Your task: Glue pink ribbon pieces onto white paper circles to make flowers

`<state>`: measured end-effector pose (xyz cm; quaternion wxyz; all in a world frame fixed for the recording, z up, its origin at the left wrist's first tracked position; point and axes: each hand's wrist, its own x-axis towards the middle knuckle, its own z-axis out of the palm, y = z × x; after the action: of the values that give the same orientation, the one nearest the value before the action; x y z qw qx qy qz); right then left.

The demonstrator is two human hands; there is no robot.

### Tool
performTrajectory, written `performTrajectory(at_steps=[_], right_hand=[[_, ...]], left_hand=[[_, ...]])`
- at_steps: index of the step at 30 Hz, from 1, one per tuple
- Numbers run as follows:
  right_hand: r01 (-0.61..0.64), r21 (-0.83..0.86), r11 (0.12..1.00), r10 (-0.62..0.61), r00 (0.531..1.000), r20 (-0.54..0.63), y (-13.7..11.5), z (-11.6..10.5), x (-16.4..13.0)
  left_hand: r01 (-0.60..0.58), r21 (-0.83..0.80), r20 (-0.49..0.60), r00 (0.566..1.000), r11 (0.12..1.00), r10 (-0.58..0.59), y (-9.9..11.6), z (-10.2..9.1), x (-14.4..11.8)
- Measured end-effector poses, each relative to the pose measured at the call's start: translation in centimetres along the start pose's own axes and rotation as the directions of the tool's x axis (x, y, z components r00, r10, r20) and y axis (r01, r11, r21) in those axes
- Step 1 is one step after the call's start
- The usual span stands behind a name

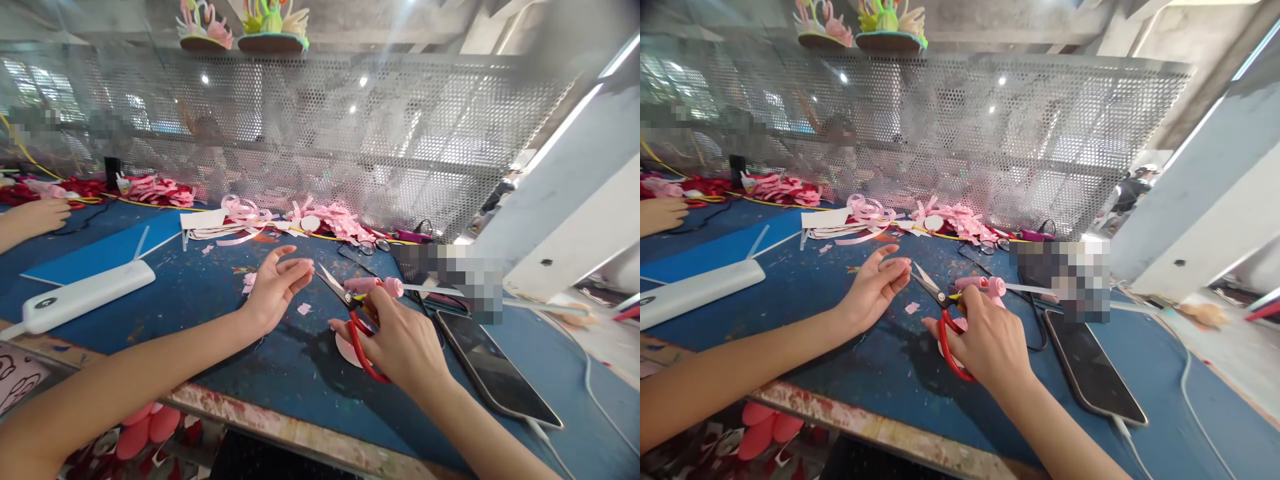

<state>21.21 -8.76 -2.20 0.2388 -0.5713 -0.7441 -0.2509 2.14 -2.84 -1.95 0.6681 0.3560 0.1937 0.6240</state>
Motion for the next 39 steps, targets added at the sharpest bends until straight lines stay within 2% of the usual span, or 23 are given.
performTrajectory(at_steps=[5,11,25,39], right_hand=[[0.016,-0.027,1.000,-0.014,0.999,0.051,-0.39,-0.41,0.31],[0.036,-0.060,0.998,-0.032,0.998,0.056,-0.75,-0.65,0.45],[0.101,-0.054,0.993,-0.098,0.994,0.052,-0.48,-0.72,0.11],[0.113,-0.052,0.992,-0.110,0.992,0.060,-0.31,-0.77,0.23]], left_hand=[[0.024,0.030,0.025,0.999,0.999,-0.024,-0.36,0.15,-0.28],[0.075,0.098,0.057,0.995,0.992,-0.081,-0.77,0.18,-0.47],[0.045,0.195,0.095,0.993,0.980,-0.065,-0.60,-0.05,-0.42],[0.010,0.267,0.126,0.991,0.964,-0.045,-0.40,-0.07,-0.23]])
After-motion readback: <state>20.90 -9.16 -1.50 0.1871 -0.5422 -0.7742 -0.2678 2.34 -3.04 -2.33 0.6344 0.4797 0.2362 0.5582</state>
